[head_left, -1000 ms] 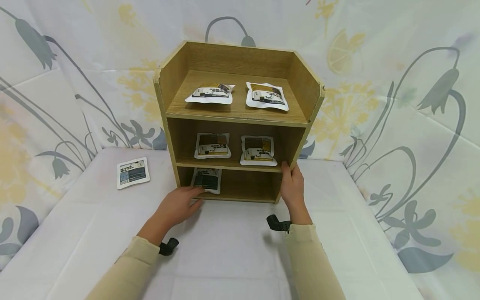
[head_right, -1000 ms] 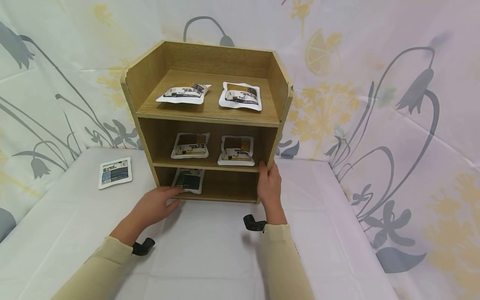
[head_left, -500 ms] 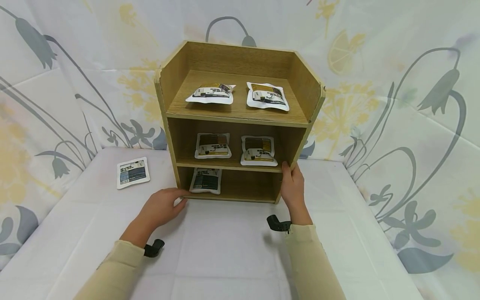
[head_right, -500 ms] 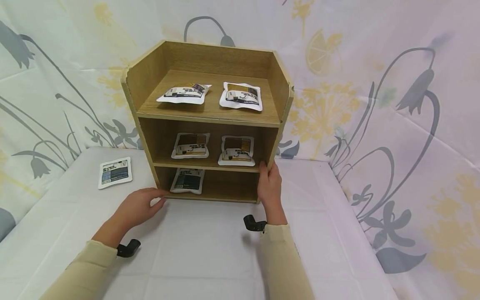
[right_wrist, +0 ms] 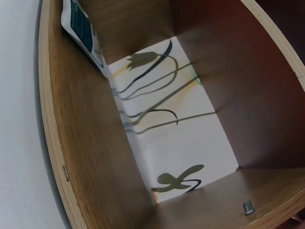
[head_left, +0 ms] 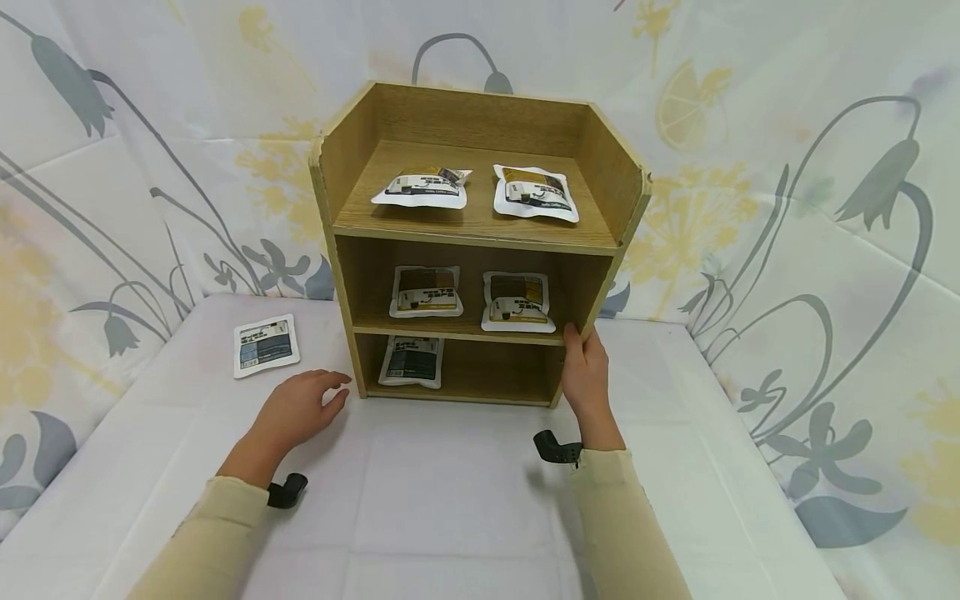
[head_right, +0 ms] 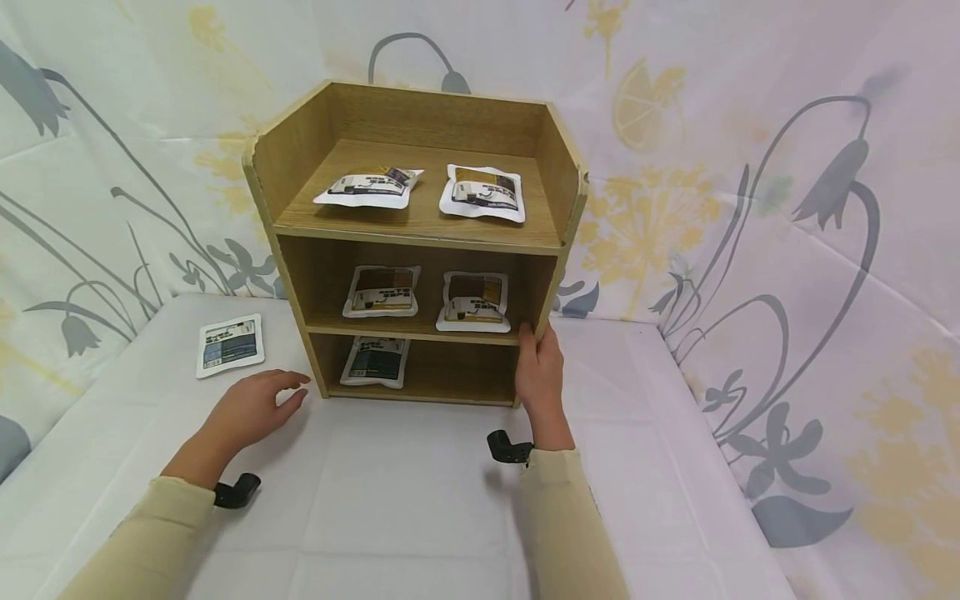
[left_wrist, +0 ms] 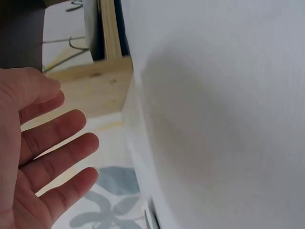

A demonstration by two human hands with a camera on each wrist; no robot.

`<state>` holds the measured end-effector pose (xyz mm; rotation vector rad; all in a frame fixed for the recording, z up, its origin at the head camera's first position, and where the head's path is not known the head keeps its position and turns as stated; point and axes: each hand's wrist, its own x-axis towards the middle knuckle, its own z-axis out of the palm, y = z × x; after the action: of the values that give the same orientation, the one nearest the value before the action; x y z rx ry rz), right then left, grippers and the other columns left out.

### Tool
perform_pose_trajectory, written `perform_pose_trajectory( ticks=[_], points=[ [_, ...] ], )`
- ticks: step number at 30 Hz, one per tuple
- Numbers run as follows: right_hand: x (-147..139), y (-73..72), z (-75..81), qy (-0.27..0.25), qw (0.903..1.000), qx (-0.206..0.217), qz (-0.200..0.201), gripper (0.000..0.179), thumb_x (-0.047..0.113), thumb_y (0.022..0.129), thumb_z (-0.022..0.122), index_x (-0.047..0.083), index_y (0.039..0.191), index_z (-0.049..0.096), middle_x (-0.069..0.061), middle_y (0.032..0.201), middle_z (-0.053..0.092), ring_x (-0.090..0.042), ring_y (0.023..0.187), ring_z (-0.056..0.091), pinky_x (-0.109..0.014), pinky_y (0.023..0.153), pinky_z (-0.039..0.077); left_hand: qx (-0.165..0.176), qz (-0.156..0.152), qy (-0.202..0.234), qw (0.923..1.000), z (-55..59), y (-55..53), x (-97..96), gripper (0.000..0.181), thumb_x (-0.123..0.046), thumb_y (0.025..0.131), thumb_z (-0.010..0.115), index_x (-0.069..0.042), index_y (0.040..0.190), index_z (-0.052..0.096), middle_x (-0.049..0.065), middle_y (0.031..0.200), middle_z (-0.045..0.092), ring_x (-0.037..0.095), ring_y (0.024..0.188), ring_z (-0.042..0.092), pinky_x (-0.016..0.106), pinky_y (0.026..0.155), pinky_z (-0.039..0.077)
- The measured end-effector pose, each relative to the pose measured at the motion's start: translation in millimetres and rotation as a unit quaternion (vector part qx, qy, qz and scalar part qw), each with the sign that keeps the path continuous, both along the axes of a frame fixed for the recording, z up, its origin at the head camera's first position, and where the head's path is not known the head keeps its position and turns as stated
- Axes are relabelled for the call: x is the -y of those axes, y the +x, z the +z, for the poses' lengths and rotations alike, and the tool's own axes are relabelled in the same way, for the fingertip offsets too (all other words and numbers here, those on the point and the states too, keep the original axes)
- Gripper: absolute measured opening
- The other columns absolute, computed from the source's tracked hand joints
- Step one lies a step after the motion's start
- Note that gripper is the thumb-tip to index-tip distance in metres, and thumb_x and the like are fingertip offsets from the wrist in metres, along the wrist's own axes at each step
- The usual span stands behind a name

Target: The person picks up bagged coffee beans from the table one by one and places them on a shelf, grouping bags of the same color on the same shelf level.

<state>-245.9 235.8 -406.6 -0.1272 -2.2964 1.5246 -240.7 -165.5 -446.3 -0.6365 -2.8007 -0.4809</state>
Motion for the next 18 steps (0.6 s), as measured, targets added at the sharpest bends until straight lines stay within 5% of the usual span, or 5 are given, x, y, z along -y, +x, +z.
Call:
perform_pose_trajectory(
  ticks=[9, 18],
  points=[
    [-0.4, 0.5, 0.7, -0.001, 1.0000, -0.005, -0.006, 0.055, 0.045, 0.101, 0.034, 0.010, 0.144, 0.042, -0.017, 0.139, 0.051, -0.032, 0.123, 0.051, -0.053, 0.104, 0.042, 0.012, 0.034, -0.005, 0.9993, -1.1, -13.3, 20.0, 0.026, -0.016, 0.092, 0.060, -0.004, 0.113, 0.069, 0.017, 0.111, 0.070, 0.038, 0.106, 0.064, 0.052, 0.092, 0.050],
    [-0.8, -0.3, -0.2, 0.005, 1.0000, 0.002, 0.002, 0.057, 0.047, 0.102, 0.032, 0.011, 0.145, 0.040, -0.017, 0.138, 0.051, -0.033, 0.121, 0.052, -0.055, 0.101, 0.044, 0.061, 0.062, -0.012, 0.9961, 5.0, -22.5, 36.2, 0.030, -0.017, 0.093, 0.058, -0.001, 0.117, 0.065, 0.023, 0.117, 0.066, 0.045, 0.114, 0.057, 0.057, 0.097, 0.046]
  ],
)
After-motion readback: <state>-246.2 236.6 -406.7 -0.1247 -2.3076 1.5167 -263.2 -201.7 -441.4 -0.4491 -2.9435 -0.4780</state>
